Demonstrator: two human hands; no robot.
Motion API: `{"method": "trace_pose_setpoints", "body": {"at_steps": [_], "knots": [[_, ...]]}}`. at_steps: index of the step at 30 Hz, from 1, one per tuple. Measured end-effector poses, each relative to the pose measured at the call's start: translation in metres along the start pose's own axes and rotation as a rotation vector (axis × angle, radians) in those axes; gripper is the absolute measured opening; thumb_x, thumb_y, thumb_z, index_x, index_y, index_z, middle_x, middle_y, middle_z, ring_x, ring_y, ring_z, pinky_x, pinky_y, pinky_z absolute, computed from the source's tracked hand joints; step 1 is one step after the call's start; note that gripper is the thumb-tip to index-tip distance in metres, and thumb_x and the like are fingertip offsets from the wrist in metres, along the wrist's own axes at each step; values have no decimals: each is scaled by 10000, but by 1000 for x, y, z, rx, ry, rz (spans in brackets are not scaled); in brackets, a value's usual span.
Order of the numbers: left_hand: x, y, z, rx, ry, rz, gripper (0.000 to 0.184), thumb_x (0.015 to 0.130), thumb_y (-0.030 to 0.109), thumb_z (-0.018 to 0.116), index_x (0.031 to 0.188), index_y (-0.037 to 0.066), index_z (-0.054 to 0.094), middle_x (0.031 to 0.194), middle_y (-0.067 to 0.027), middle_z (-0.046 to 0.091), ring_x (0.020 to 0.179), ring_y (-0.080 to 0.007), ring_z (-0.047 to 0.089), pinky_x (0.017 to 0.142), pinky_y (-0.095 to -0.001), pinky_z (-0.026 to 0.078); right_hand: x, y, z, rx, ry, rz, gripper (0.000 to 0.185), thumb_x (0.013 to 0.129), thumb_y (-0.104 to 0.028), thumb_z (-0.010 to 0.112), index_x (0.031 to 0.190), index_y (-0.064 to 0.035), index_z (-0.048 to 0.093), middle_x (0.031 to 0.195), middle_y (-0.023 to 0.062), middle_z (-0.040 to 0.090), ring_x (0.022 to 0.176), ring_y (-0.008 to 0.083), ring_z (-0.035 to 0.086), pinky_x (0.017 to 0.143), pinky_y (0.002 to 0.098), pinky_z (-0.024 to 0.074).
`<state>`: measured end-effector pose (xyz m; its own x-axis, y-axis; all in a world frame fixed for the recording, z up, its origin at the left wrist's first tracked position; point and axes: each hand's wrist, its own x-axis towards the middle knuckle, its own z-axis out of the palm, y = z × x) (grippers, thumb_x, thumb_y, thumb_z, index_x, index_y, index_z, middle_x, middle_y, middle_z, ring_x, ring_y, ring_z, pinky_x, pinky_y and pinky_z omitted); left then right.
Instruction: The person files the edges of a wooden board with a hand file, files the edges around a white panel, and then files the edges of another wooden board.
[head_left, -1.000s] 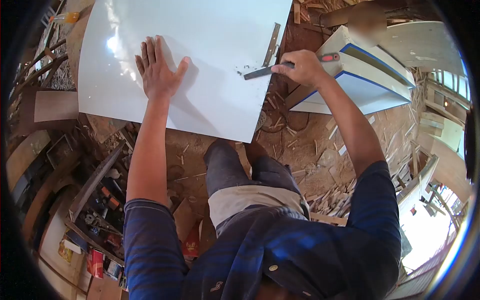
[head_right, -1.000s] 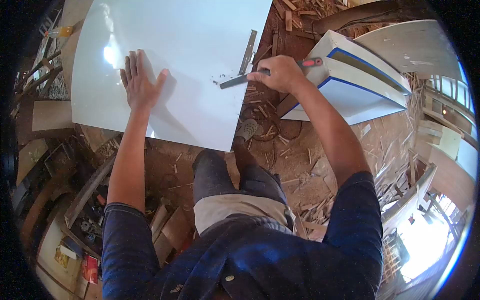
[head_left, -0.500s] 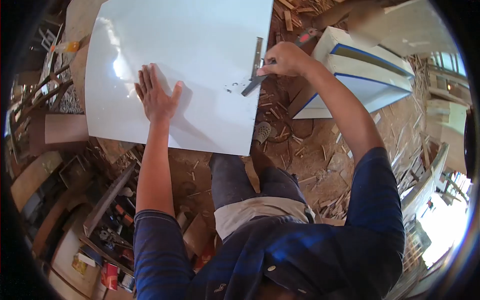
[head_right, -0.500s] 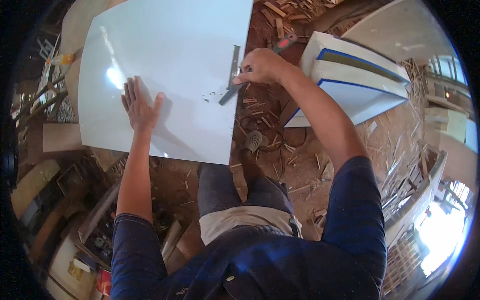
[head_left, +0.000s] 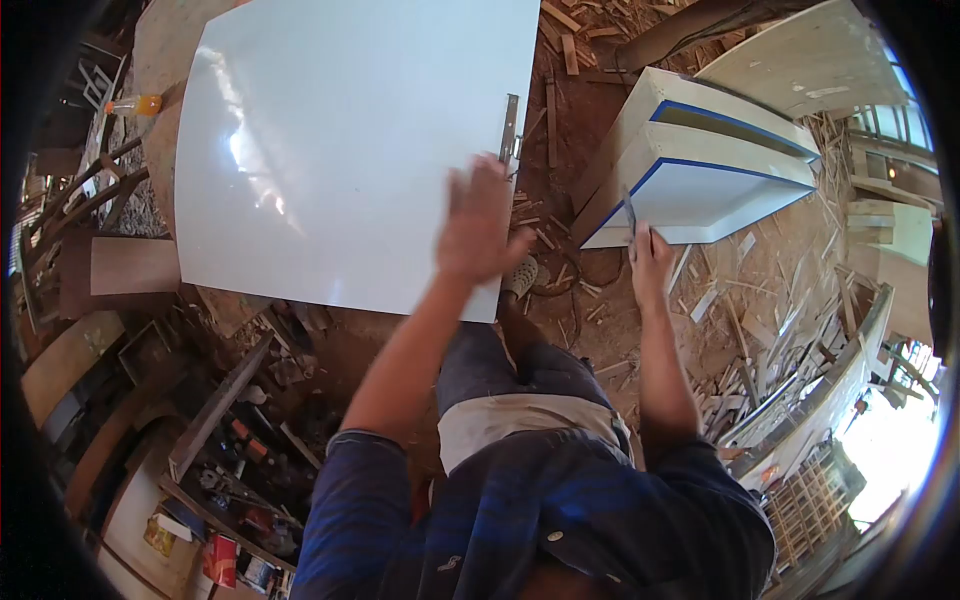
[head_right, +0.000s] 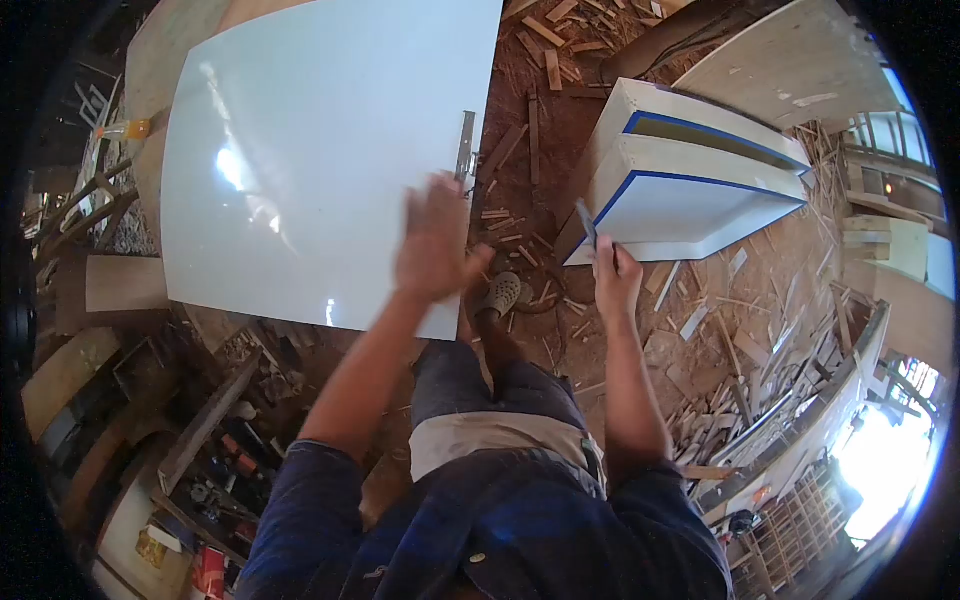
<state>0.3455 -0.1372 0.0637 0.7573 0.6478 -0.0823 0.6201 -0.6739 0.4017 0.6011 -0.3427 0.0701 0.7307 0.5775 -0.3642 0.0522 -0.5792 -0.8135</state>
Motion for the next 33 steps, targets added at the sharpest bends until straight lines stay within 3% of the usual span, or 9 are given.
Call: {"method": "trace_pose_setpoints", "body": {"at_steps": [1,5,8,10,14,17,20,26,33], "knots": [[-6,28,7,-164,40,55,1121,937,605,699,1715,-66,251,1815,-253,224,1716,-387,125,1379,-610,11,-8,10,-5,93,28,73,552,1136,-458,649,876,19,745,658,-13,565,635,77,515,605,309,422],[-67,92,77,-626,-187,330,833,909,293,820,1608,-13,485,1681,-268,456,1546,-414,484,1281,-517,413,-26,6,-6,46,24,62,518,1148,-432,636,864,-5,710,651,-38,513,596,54,482,560,280,373],[-75,90,51,-788,-198,438,578,890,237,804,1405,4,680,1545,-230,616,1405,-399,623,1188,-511,502,-25,-4,-3,-42,-63,25,447,1141,-402,658,931,-9,694,674,-6,585,595,73,545,550,289,405],[-58,61,12,-643,32,257,448,886,206,807,1300,46,745,1402,-182,720,1280,-378,701,1100,-477,565,-24,-23,12,-26,-144,35,393,1134,-383,675,987,-19,693,701,19,639,603,86,592,545,296,424],[18,-103,-39,-308,444,-41,554,961,305,811,1427,32,688,1414,-188,720,1334,-392,664,1165,-504,506,-6,-50,57,-58,-333,33,351,1106,-387,709,1054,-41,698,754,84,707,661,157,694,610,356,512],[56,-209,-71,166,444,-180,839,967,545,742,1609,56,512,1682,-198,502,1595,-370,416,1340,-516,282,17,-57,73,-301,-387,-139,449,1069,-497,719,1060,-48,735,770,133,715,685,258,714,664,422,538],[62,-218,-73,231,369,-325,952,956,662,680,1695,131,399,1792,-146,345,1685,-319,248,1394,-517,140,47,-58,76,-500,-383,-300,573,1017,-629,720,1023,-59,777,772,167,713,709,342,710,695,463,539],[62,-214,-76,214,359,-341,942,993,677,661,1724,167,357,1802,-120,331,1693,-309,238,1390,-542,140,96,-91,74,-661,-515,-471,688,908,-730,783,767,-59,721,618,98,603,627,363,633,633,467,501],[62,-216,-76,225,342,-330,971,988,707,641,1732,162,335,1806,-129,317,1695,-316,227,1396,-545,127,132,-105,83,-765,-536,-655,754,837,-842,749,735,-95,742,631,143,660,673,413,690,650,507,534]]}}
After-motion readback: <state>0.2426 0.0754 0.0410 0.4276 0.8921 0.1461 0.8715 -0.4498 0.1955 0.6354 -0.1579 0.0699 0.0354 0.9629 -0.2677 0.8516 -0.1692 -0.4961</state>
